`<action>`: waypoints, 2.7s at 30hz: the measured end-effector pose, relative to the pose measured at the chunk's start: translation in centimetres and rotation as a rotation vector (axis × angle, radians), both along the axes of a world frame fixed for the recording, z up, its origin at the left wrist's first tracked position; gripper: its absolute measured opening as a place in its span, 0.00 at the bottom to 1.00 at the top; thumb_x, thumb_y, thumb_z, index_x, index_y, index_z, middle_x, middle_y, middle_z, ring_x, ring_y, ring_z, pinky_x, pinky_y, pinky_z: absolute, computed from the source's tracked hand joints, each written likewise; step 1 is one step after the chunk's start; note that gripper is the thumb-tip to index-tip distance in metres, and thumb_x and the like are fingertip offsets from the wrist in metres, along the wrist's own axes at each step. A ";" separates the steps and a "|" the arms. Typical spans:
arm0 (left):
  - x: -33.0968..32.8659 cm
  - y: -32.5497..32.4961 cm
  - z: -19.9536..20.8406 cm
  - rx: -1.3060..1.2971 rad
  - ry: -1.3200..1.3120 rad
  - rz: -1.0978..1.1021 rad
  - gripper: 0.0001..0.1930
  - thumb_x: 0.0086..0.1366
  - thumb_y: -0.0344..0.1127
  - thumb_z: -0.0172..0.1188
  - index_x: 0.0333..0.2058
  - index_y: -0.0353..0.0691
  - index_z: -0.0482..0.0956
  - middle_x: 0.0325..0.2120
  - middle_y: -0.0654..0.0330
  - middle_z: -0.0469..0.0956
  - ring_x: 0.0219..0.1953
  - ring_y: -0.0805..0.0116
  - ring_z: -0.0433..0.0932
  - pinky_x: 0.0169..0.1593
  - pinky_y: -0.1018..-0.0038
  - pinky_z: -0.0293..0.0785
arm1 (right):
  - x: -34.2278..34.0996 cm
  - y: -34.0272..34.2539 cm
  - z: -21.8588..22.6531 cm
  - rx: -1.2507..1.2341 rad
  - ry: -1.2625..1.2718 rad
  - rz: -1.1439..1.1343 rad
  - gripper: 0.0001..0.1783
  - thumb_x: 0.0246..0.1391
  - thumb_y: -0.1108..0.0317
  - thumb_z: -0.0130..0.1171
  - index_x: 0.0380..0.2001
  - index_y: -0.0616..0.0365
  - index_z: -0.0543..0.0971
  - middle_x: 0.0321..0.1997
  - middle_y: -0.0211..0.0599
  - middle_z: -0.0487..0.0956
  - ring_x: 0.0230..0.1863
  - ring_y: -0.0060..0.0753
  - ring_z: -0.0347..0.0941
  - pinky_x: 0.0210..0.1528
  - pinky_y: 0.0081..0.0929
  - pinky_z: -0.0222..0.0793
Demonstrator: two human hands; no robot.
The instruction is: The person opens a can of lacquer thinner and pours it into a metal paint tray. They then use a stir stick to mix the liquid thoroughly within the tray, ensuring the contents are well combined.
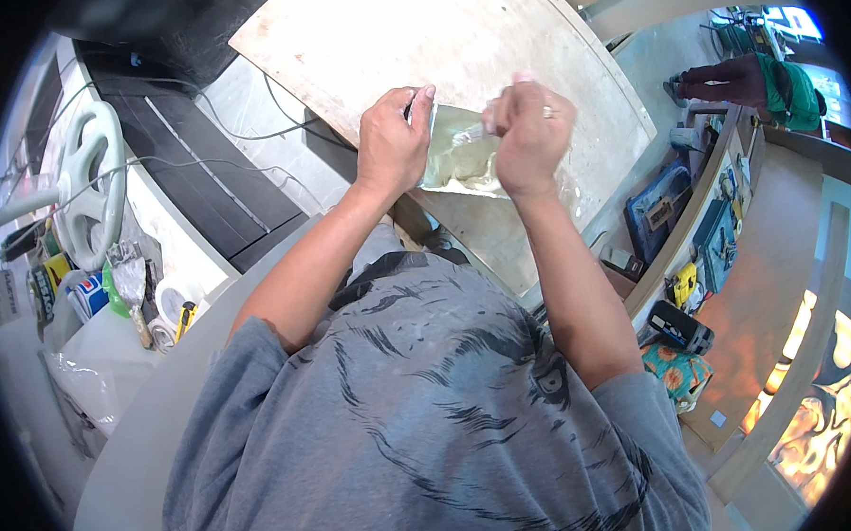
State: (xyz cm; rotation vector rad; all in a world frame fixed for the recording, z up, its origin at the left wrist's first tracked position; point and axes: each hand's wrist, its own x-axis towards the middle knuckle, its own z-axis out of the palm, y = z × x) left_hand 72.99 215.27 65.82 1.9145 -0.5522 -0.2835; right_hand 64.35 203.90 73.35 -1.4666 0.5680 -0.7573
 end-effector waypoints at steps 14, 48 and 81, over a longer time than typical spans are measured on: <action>0.1 -0.1 0.3 0.065 -0.025 0.000 0.21 0.78 0.47 0.57 0.39 0.32 0.87 0.29 0.48 0.85 0.30 0.60 0.82 0.40 0.67 0.76 | -3.6 -3.7 -1.9 -0.136 0.345 0.351 0.27 0.68 0.65 0.55 0.15 0.67 0.70 0.12 0.27 0.60 0.20 0.16 0.55 0.23 0.29 0.52; 0.0 -0.3 0.1 0.050 -0.053 -0.012 0.22 0.78 0.48 0.57 0.39 0.32 0.87 0.24 0.51 0.82 0.26 0.67 0.75 0.36 0.69 0.73 | -1.8 -0.3 -5.3 -0.030 -0.072 0.233 0.25 0.67 0.67 0.57 0.16 0.66 0.67 0.15 0.25 0.59 0.21 0.17 0.53 0.23 0.30 0.49; -0.3 -0.2 0.1 0.039 -0.046 0.019 0.21 0.78 0.47 0.57 0.40 0.30 0.87 0.24 0.52 0.81 0.26 0.67 0.75 0.36 0.68 0.73 | -6.0 -2.7 -3.1 0.088 0.298 -0.077 0.30 0.71 0.64 0.52 0.11 0.53 0.64 0.11 0.26 0.61 0.15 0.21 0.52 0.24 0.30 0.55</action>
